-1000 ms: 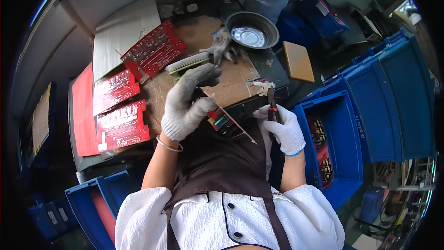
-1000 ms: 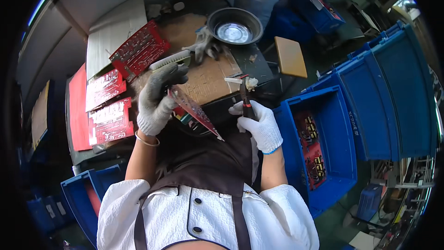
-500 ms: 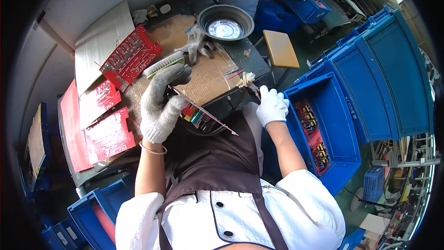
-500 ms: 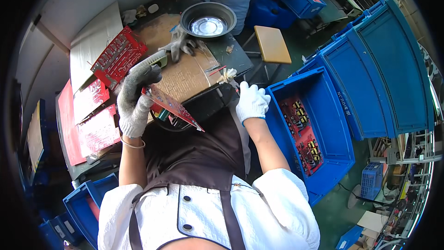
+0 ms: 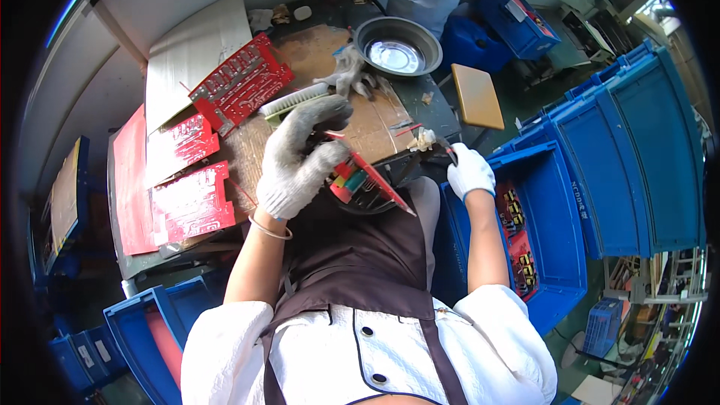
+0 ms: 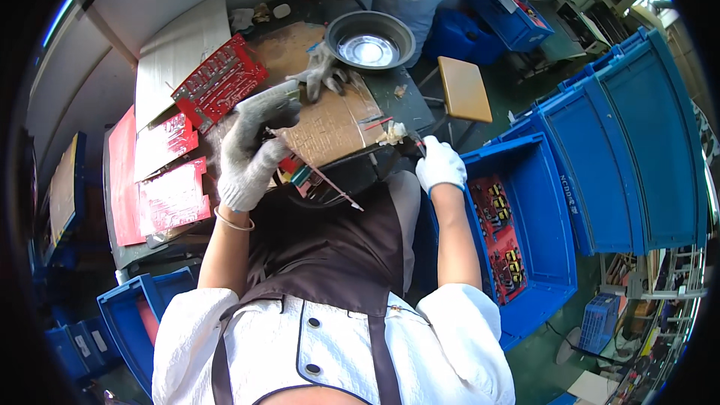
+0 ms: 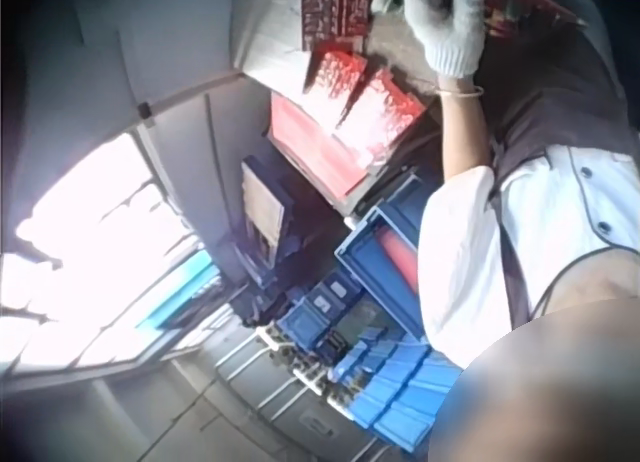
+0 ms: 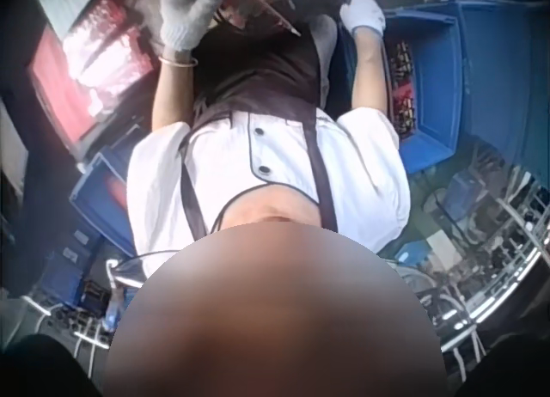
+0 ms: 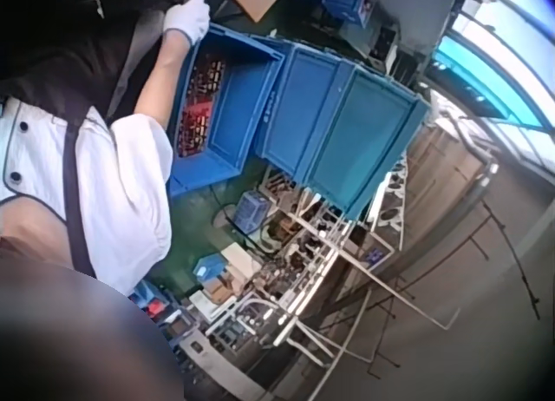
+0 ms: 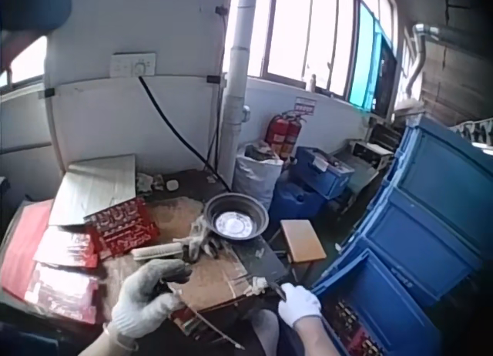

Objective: The person is trimming the excess length of component leads on red printed circuit boards using pliers.

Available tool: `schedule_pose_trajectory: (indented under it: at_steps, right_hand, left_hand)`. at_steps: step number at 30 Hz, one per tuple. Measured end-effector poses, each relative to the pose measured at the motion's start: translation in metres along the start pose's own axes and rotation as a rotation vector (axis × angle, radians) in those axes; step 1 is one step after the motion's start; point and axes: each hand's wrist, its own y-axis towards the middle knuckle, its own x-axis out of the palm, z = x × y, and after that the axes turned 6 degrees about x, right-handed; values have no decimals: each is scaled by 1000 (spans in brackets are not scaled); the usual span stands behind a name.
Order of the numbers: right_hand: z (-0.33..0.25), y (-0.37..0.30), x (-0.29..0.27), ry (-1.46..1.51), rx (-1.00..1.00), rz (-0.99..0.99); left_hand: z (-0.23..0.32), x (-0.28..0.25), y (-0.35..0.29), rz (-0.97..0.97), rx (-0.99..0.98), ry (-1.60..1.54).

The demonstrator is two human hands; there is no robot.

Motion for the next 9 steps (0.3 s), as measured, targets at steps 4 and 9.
schedule_pose_trajectory:
  at_steps: [4,9]
  right_hand:
    - [-19,-40,-35,238,-207,167]
    - [-29,-95,-88,233,-584,426]
  left_hand:
    - [-1,2,5,66,-39,76]
    - [0,3,15,82,-60,170]
